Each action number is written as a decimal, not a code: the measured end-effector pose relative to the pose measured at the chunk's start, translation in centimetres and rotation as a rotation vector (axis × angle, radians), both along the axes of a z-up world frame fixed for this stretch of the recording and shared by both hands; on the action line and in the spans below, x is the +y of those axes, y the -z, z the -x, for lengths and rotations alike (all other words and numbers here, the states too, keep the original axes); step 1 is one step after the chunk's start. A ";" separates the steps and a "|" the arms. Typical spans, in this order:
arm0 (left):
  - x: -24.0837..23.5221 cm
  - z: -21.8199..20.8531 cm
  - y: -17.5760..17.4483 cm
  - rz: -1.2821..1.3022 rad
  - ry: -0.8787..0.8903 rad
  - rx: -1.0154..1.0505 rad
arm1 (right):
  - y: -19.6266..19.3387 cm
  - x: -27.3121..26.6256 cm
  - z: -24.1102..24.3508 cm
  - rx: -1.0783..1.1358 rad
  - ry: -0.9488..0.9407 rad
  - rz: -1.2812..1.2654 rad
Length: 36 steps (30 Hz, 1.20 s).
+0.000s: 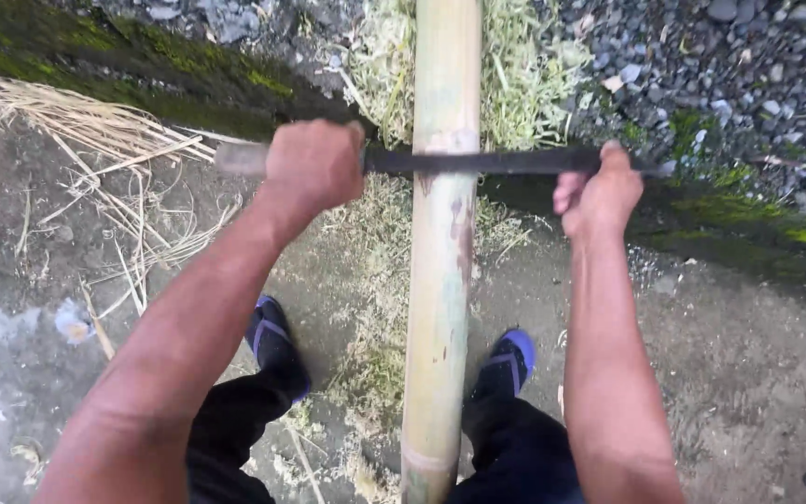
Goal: Scraping the outer layer of a large bamboo pole with a machete.
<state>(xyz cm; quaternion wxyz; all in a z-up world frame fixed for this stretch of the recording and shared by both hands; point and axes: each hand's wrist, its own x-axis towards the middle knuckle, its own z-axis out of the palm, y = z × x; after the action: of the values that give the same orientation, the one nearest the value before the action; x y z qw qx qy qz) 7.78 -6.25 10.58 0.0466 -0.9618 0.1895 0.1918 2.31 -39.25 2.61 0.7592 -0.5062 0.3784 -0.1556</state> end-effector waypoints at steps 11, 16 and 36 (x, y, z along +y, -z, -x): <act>-1.4 -0.6 -3.1 -0.082 -0.010 0.047 | 4.1 -1.4 -0.3 0.142 0.077 -0.201; -1.3 -0.9 -1.9 -0.021 -0.030 0.042 | 3.5 -2.4 -1.7 0.090 0.046 -0.167; 1.8 1.1 6.2 0.304 -0.135 0.001 | -5.4 0.6 -1.8 -0.025 -0.125 0.293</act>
<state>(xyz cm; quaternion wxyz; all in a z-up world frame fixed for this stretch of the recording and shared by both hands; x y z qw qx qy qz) 6.68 -4.42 4.39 -0.1128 -0.9682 0.1514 0.1641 4.16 -38.65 7.99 0.6901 -0.6321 0.3099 -0.1676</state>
